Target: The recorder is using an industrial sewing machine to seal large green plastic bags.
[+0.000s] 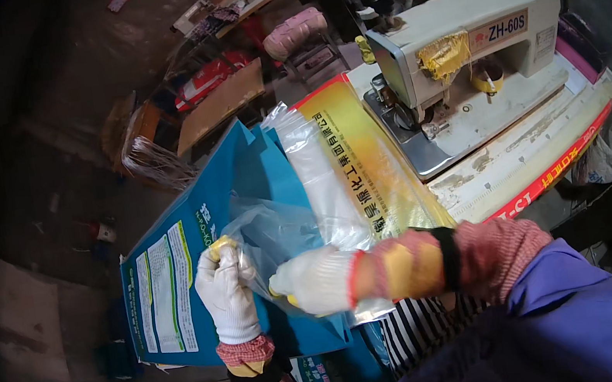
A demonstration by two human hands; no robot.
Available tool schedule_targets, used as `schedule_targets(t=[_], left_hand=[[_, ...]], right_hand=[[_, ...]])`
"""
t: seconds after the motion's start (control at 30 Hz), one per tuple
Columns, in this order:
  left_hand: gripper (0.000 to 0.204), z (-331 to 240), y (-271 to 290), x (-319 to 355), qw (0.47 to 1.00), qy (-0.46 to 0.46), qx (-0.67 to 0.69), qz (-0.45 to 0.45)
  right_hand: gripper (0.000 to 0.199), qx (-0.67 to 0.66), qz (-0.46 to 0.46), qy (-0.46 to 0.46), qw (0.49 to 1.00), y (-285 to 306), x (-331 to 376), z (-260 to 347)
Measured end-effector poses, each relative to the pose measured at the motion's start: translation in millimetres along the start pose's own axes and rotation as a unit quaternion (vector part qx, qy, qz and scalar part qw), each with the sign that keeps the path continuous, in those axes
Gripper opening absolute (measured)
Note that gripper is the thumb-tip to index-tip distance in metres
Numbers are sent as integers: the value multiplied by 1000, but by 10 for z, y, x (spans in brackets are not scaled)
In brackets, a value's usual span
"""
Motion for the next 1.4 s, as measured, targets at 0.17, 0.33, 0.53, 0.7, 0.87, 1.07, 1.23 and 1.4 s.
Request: schedule_targets(t=[0.17,0.33,0.53,0.7,0.87,1.07,1.23,1.4], left_hand=[[12,-368,378,336,998,-10,-31,-53],[9,-584,568,596,990,-48,-123,-44],[9,516,-556,1125,745,-35,-510,430],[6,74,-736,920,691,-125,-515,492],[22,-924,-1196,157,647,-383,-643,147],[6,-600,-1798,-283,472,-446,-752,113],[7,-253,-1389,-284,580,-230,-738,256],[29,-700,-1075,-691,534,-278,-798,28]], right_hand=[[22,-110,-305,-114,939,704,-485,-1053],[31,-599,-303,-26,741,478,-688,-1409],[47,-329,-409,-194,829,815,-350,-1153],[69,-264,-381,-197,864,382,-371,-1053],[42,-139,-462,-17,876,277,-437,-717],[29,-120,-344,-66,929,181,-463,-653],[31,21,-186,57,981,-261,-479,-573],[41,-226,-209,-44,950,-199,-284,-757]])
Point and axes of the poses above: each hand's wrist, its own x-axis away from the middle knuckle, its own y-axis out of the back of the hand, z = x × y, the point moved 6 cm from there along -x, towards the middle knuckle, and after that the axes turned 9 degrees about y, right-handed, at the moved point
